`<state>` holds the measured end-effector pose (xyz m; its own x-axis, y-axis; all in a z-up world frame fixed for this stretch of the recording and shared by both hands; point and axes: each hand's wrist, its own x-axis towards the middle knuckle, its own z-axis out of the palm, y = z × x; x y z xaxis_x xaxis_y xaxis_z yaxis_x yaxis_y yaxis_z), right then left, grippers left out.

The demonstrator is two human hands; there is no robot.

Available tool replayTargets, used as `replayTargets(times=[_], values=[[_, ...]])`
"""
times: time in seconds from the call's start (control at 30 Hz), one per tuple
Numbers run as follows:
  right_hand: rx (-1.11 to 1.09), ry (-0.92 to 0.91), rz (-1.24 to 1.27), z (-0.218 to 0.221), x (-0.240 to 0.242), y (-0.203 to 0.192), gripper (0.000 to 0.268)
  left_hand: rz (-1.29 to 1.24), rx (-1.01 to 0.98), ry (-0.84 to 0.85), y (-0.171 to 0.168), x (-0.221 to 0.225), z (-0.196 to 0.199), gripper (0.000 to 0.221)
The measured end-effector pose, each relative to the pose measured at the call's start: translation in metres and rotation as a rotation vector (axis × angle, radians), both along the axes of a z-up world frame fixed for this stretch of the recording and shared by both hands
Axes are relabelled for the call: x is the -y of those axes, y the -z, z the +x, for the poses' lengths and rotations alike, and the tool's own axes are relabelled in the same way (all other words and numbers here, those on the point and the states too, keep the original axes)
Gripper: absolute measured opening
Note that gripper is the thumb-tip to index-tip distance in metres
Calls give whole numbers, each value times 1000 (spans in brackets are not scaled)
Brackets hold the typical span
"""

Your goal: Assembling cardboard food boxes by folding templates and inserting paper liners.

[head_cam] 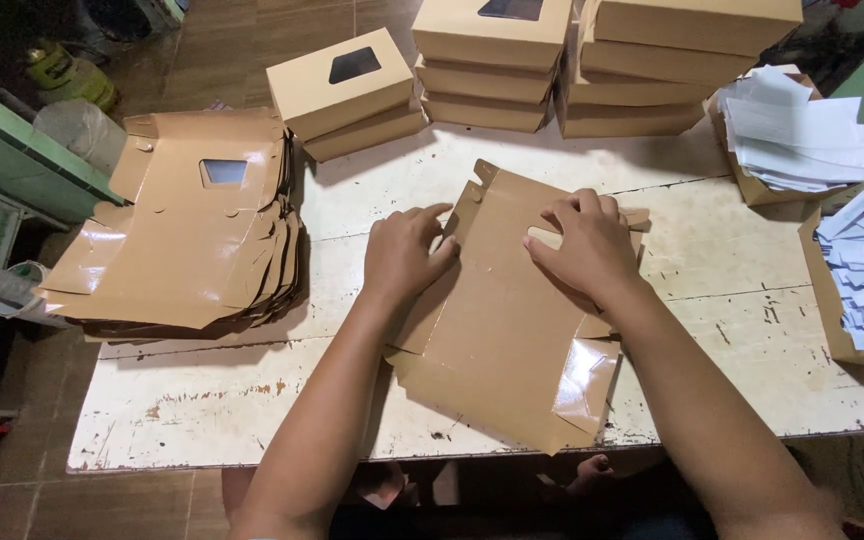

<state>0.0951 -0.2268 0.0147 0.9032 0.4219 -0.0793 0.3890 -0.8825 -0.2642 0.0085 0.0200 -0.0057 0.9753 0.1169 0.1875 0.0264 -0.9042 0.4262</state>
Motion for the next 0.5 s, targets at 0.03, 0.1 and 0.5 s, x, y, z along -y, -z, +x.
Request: replayTargets(times=[0.03,0.1,0.5], values=[[-1,1,0,3,2,5,52,0,-1,1,-3,1,-2,48],[25,53,8,10,5,14,51,-87,-47,1,-9,3,-6,61],[-20,82,19,4,4,-5,49,82,73,413,-17,36,-22,49]])
